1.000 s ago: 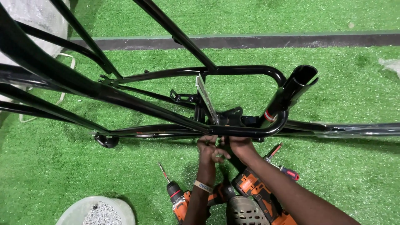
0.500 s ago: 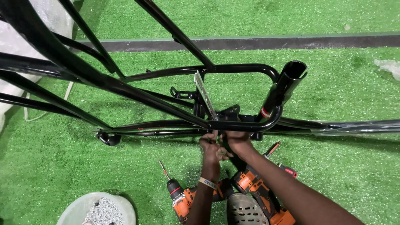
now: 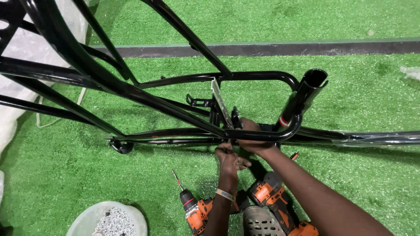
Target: The person attaches a metal bracket to the rear triangle of a black bicycle frame using a cordless drill and a screwdriver. They position the bracket, insert screws, and tighten them to secure the component to the frame.
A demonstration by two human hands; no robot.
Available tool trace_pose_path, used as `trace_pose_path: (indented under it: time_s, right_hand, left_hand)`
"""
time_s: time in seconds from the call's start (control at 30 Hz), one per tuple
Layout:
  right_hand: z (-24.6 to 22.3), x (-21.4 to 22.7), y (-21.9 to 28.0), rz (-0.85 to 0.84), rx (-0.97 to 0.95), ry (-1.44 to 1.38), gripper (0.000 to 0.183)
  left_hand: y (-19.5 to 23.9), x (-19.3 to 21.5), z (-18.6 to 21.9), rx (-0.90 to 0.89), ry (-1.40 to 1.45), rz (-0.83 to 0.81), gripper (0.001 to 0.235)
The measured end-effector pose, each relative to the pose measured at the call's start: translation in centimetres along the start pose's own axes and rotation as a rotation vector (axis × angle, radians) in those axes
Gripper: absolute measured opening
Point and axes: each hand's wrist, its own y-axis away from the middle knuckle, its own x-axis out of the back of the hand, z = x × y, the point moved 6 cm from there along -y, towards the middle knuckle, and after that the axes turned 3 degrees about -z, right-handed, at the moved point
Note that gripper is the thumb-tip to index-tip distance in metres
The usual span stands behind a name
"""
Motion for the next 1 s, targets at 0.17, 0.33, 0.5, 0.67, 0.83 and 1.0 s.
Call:
trace_pose_path:
  time_s: [0.17, 0.33, 0.5, 0.67, 0.83, 1.0]
  right_hand:
    - [2.3, -0.4, -4.1, -0.273, 0.432, -0.350, 0.017]
    - [2.3, 0.2, -2.5, -0.369, 0.297, -0.639, 0.017]
    - [4.2, -1.0, -4.6, -0.363, 0.204, -0.742, 0.014]
    - [6.4, -4.5, -11.6, -0.219, 0.551, 0.001, 0.021]
    - [0.7, -0.3, -0.6, -0.092, 0.474, -0.024, 0.014]
    - [1.4, -1.0, 0.3, -0.231, 0.418, -0.476, 0.017]
  left_hand:
    - [0.4, 0.0, 0.6, -0.039, -0.037, 0.003, 0.041]
    - [-0.4, 0.9, -0.5, -0.089, -0.049, -0.028, 0.040]
    - [-2.4, 3.9, -4.8, -0.122, -0.016, -0.024, 0.035]
    - [-1.6, 2.9, -2.1, -0.124, -0.037, -0.019, 0.033]
    - [-1.6, 2.9, -2.3, -0.134, -0.044, -0.031, 0.031]
    - [0.5, 0.7, 2.6, -0.120, -0.023, -0.016, 0.031]
